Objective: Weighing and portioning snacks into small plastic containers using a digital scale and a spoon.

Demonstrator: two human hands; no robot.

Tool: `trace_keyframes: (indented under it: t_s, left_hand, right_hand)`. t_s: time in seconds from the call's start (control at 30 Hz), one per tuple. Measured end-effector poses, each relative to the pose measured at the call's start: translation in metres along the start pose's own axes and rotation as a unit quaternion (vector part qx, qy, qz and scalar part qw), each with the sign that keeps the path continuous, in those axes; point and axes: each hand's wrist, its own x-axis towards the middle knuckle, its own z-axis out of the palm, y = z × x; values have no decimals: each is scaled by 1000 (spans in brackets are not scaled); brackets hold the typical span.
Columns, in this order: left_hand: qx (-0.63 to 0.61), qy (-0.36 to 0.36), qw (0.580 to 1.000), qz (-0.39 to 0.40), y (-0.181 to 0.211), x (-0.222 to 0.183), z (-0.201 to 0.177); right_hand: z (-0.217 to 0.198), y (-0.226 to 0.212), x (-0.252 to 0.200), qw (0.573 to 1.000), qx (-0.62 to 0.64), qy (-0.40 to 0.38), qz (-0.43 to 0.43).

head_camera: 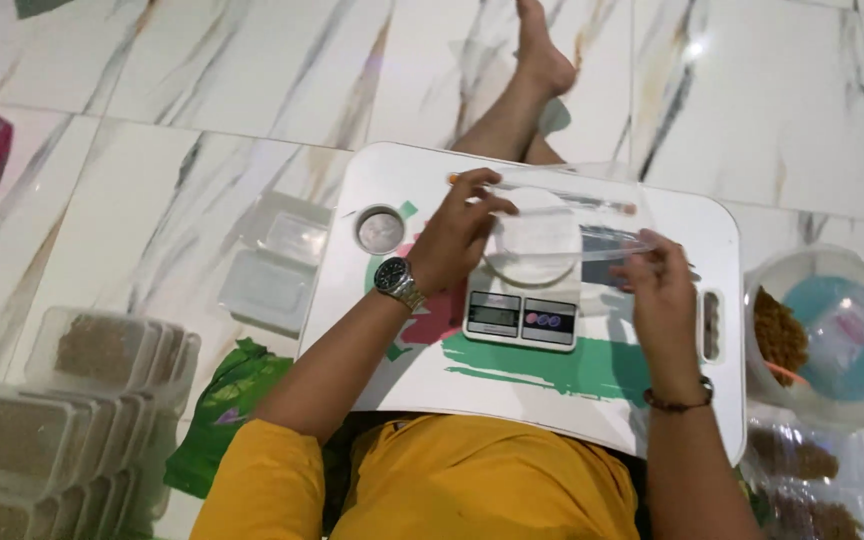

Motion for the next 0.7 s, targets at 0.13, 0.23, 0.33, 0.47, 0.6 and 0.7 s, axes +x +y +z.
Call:
trace_keyframes:
  t_s: [0.13, 0.23, 0.33, 0.47, 0.6, 0.7]
  left_hand:
    - [-44, 65, 996, -32, -9, -3, 19]
    - [-62, 80, 994, -45, -8, -6, 26]
    - [-76, 90, 992, -51, -16, -13, 32]
    - [-85, 95, 990, -61, -25, -18, 35]
    - [-68, 116, 989, -61, -20, -19, 34]
    - [-87, 146, 984, -61, -23, -20, 36]
  right_hand:
    - [9, 8, -17, 998, -23, 10, 50]
    - [22, -28, -22, 991, -63, 11, 121]
    - [28, -38, -24, 985, -78, -2, 151]
    - [31, -27, -26, 990, -27, -16, 138]
    - [33, -18, -27, 990, -5, -27, 141]
    - [35, -26, -29, 990, -28, -34, 131]
